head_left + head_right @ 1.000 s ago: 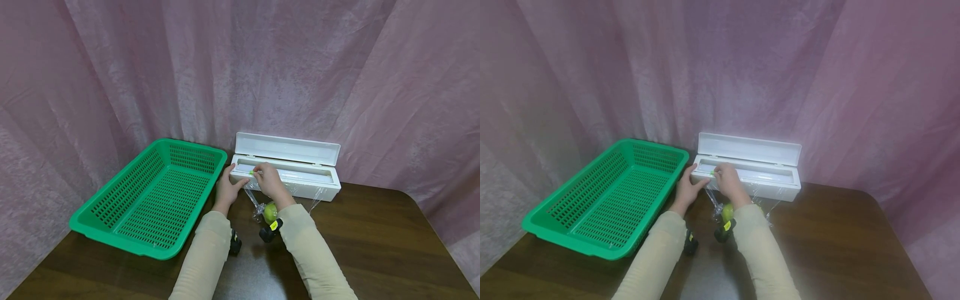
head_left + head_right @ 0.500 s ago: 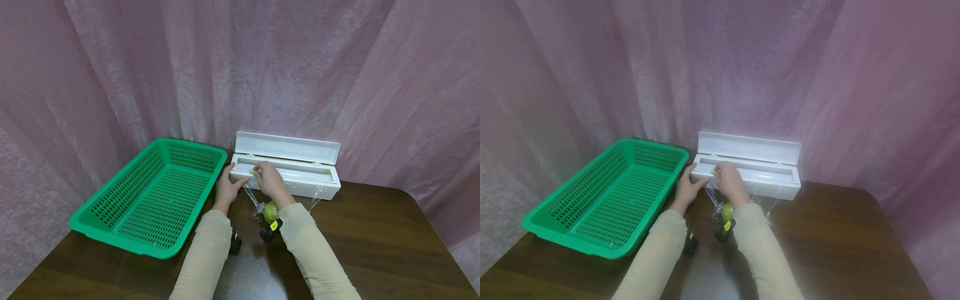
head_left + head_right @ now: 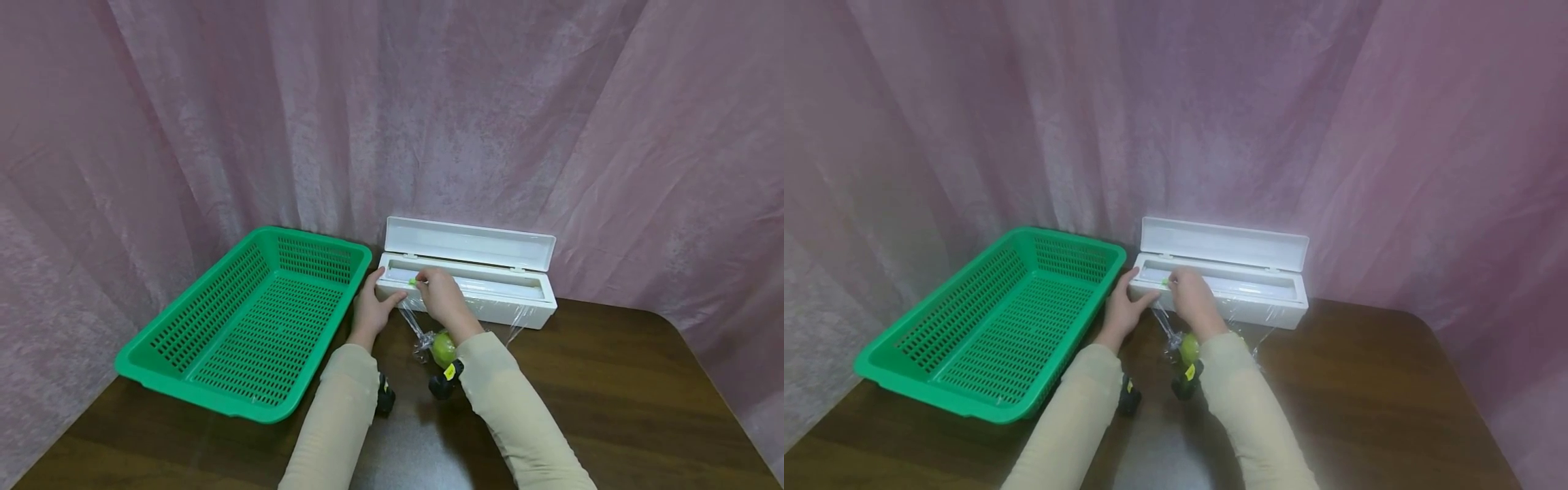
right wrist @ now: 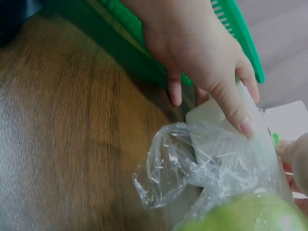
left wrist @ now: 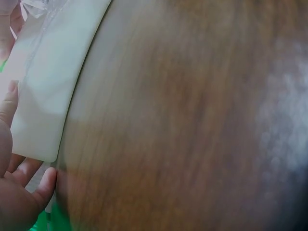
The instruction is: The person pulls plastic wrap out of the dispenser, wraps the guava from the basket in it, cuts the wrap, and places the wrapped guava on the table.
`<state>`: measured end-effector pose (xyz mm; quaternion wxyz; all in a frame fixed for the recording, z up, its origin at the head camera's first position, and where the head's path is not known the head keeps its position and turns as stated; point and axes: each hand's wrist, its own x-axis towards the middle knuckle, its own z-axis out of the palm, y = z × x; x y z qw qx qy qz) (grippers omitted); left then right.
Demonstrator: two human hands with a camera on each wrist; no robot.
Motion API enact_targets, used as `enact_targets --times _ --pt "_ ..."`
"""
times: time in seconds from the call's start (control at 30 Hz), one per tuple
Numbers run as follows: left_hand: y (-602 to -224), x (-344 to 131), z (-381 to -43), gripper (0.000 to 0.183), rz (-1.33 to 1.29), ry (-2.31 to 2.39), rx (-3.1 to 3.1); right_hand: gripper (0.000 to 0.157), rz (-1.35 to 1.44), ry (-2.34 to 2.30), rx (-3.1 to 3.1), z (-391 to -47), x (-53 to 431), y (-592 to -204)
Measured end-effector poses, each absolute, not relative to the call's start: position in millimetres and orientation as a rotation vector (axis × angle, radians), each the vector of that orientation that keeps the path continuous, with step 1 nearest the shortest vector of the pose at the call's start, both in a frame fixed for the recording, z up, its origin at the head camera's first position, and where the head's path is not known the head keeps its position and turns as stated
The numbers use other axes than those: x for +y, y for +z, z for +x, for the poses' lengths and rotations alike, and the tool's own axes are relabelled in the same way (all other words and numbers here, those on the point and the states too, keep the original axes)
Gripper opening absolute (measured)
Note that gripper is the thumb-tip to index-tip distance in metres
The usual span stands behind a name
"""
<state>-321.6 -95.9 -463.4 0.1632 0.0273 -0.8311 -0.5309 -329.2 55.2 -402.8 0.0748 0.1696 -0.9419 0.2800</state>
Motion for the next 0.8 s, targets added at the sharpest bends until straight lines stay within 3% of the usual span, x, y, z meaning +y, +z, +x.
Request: enact_targets --times 0.8 --pt "-465.5 -97.1 -323.0 0.073 0.069 -1.506 -2.364 0.022 0.557 0.836 -2.824 -330.3 61.3 -403.2"
